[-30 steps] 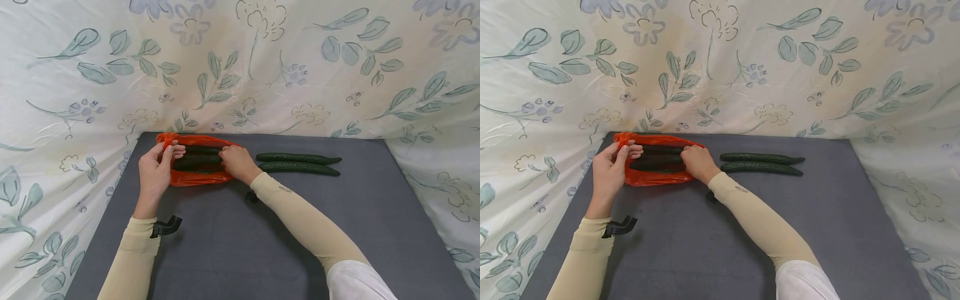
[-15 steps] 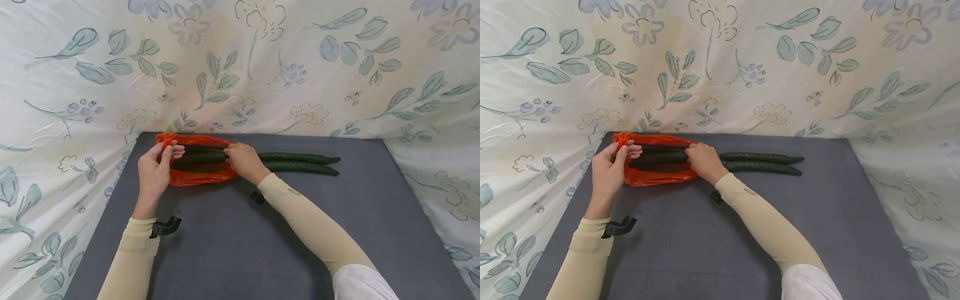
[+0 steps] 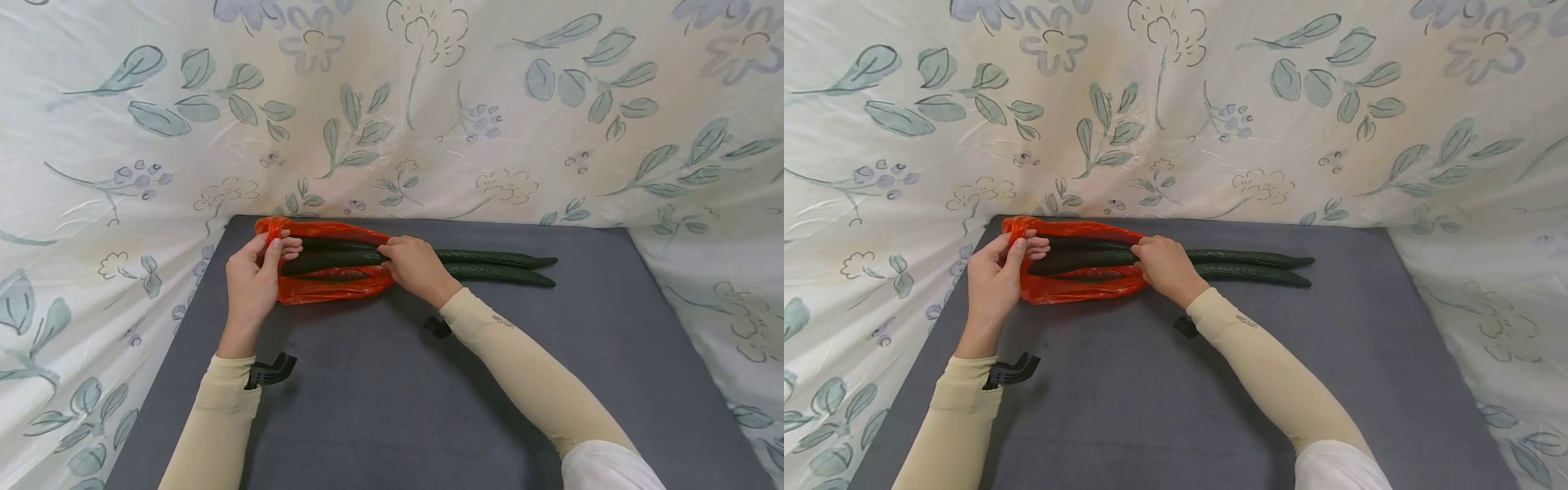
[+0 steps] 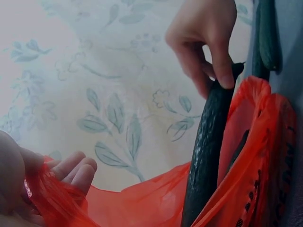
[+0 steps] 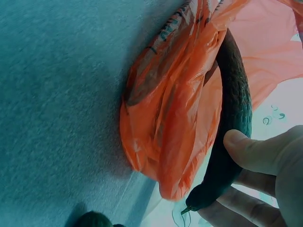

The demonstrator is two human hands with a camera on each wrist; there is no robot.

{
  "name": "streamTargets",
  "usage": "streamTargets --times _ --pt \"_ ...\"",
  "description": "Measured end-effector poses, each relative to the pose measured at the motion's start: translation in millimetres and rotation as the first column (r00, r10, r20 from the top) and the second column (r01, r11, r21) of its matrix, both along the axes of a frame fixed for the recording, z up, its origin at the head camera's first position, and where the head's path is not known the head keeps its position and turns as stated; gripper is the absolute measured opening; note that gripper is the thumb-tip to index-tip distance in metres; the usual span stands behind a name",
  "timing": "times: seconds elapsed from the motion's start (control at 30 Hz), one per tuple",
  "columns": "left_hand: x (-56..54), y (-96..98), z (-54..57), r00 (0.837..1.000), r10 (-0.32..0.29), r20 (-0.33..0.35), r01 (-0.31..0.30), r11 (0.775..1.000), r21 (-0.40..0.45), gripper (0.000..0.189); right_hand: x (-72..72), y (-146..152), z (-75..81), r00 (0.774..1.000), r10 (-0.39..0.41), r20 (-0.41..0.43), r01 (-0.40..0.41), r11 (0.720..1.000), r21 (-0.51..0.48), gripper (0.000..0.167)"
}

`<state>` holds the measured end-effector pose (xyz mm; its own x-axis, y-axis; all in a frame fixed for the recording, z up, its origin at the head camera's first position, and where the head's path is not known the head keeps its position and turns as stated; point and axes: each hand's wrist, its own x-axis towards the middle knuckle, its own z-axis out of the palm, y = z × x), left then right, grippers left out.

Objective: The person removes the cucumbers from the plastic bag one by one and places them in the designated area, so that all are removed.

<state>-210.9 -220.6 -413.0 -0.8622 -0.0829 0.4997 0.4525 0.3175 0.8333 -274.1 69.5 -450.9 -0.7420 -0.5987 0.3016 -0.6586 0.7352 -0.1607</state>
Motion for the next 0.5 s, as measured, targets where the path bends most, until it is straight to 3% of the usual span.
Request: streamTargets --times 0.5 --pt "-0.6 -0.3 1.5 1.0 0.007 0.003 -0.007 1.0 0.013 0.026 5.8 23.7 3.3 1.0 -0.001 -0.008 0.001 0.999 -0.045 0.031"
